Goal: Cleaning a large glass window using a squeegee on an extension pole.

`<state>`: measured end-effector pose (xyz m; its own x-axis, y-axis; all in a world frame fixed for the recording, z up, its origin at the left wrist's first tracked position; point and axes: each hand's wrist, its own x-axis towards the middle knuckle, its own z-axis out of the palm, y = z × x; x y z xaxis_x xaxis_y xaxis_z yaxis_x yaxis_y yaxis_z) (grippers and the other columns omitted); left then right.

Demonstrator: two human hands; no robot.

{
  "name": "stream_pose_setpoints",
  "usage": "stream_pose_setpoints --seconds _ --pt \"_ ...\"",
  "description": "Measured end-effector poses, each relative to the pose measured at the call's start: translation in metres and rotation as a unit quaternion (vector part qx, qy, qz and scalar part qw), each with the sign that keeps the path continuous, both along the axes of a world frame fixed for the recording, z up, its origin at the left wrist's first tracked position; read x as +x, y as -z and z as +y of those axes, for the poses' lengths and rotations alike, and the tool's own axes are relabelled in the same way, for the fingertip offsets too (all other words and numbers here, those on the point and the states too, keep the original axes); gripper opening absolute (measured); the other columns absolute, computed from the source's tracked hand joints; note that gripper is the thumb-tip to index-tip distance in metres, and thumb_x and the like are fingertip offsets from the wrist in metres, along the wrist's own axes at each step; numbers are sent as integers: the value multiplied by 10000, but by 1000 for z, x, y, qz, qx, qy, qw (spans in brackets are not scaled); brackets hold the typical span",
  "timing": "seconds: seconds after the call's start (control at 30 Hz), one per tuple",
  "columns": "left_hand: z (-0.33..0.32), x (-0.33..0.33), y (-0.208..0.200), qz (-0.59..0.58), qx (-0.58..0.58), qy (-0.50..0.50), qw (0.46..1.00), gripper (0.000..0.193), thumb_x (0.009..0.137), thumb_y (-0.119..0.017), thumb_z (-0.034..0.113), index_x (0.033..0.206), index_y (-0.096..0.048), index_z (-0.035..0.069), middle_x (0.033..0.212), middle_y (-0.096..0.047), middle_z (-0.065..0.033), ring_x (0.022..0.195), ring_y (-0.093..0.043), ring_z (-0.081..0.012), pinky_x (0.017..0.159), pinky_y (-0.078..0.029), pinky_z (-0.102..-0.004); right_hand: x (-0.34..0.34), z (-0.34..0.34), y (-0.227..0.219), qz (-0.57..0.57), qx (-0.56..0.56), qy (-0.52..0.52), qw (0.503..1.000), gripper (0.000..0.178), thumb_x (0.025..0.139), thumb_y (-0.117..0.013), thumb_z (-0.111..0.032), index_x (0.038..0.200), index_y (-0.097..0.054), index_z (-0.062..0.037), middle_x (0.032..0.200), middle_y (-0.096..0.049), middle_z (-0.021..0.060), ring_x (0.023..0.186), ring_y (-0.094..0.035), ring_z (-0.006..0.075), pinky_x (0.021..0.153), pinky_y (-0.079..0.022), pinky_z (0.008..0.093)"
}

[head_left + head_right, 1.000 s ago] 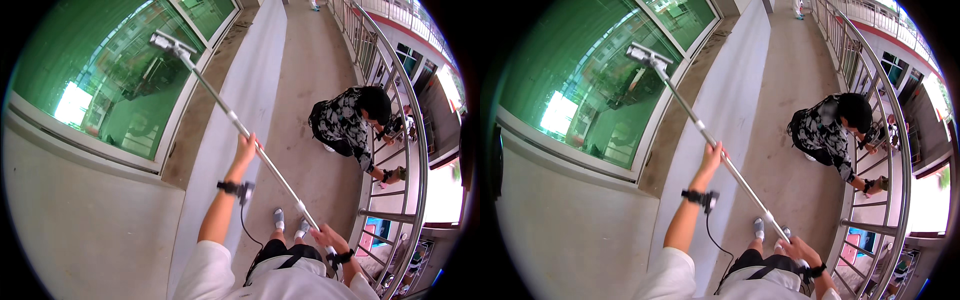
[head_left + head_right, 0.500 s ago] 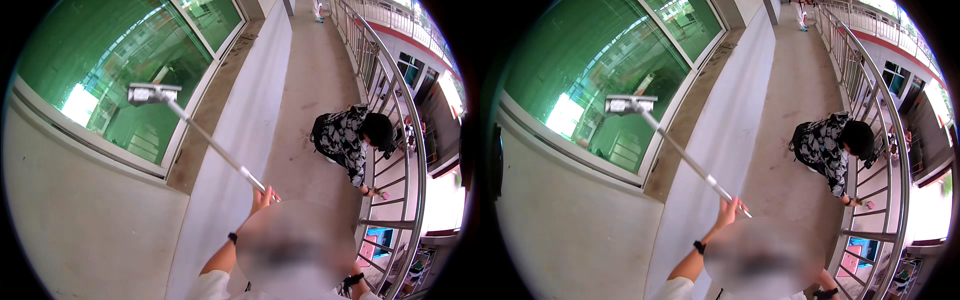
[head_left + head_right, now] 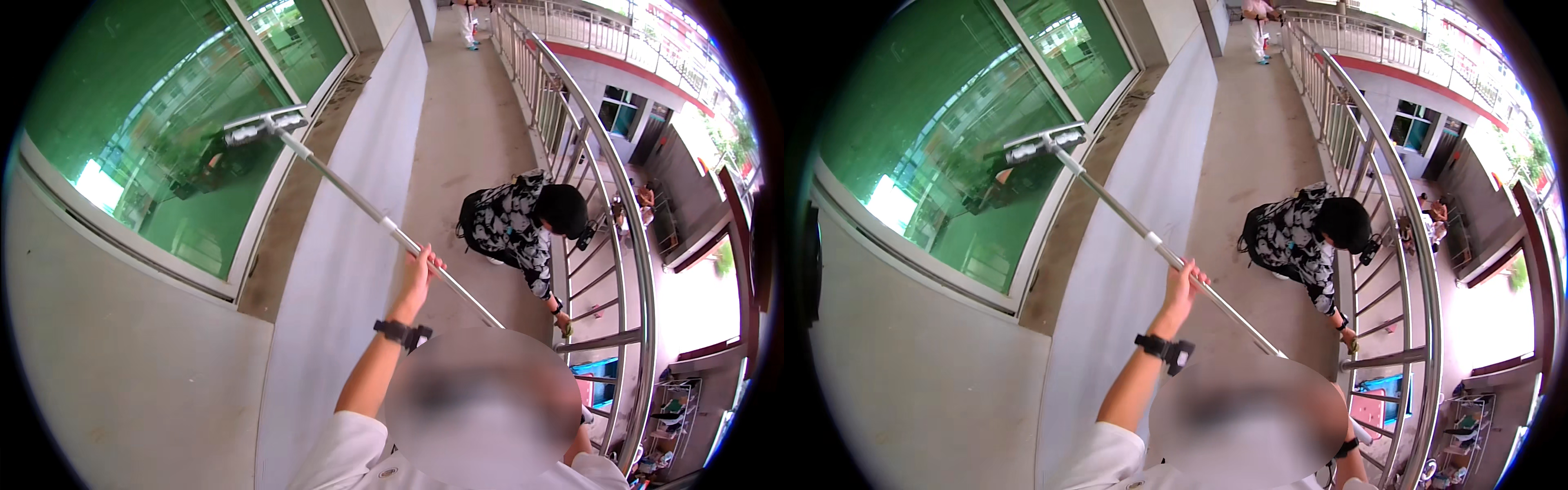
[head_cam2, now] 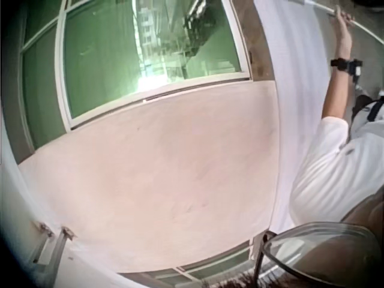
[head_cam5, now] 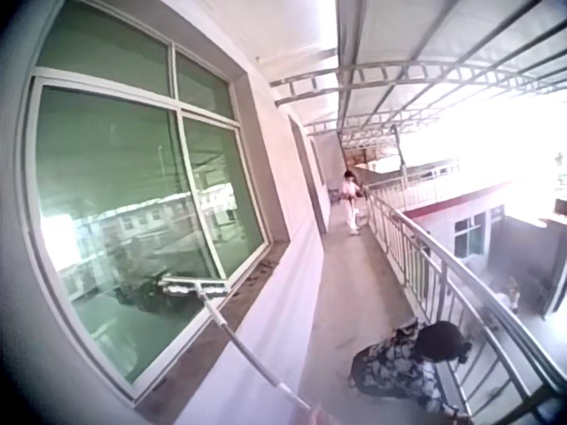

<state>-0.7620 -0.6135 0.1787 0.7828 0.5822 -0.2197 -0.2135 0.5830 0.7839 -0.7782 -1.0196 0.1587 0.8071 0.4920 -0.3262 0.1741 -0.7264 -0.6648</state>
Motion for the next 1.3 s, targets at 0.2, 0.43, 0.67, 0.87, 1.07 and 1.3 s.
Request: stream_pose_setpoints --seconds 0.2,0.43,0.67,0.87,1.07,1.3 --pt "-57 -31 -26 -7 -64 1 998 192 929 -561 188 888 -380 136 677 -436 -2 605 -510 -143 611 -501 -342 -29 -52 21 -18 -43 20 999 359 752 -715 -296 684 -582 31 571 -510 215 549 -452 429 495 -389 428" --pt "-53 -57 -98 -85 126 -42 988 136 932 -510 136 999 -399 95 741 -477 -52 619 -533 -162 626 -501 -328 -15 -22 23 233 17 -118 965 378 798 -731 -317 626 -577 -18 500 -470 33 480 -441 92 462 -356 318" --pt "-9 -40 -235 -61 351 -248 901 193 958 -464 97 1100 -370 5 720 -495 -44 498 -477 -103 415 -399 -248 51 117 25 323 236 -222 889 208 805 -684 -191 745 -567 -30 551 -499 3 451 -471 113 419 -328 298" --pt "66 -82 -321 180 617 -417 643 278 878 -516 37 1077 -358 -75 721 -554 -213 588 -578 -372 528 -437 -453 10 252 -1 5 270 -187 945 402 804 -695 -317 650 -518 9 538 -474 169 504 -489 278 514 -404 422" --pt "129 -134 -383 214 635 -484 562 341 879 -534 80 1157 -366 -22 717 -586 -214 637 -598 -404 547 -442 -467 -15 352 -51 283 250 -412 829 455 947 -478 -408 638 -484 -74 506 -409 -9 448 -386 98 433 -330 269" --pt "204 -195 -411 248 660 -503 500 407 913 -506 131 1242 -324 -26 755 -616 -224 677 -608 -423 591 -464 -504 -71 409 -86 333 358 -435 756 403 1005 -350 -353 804 -502 -38 529 -434 -9 436 -410 89 419 -335 248"
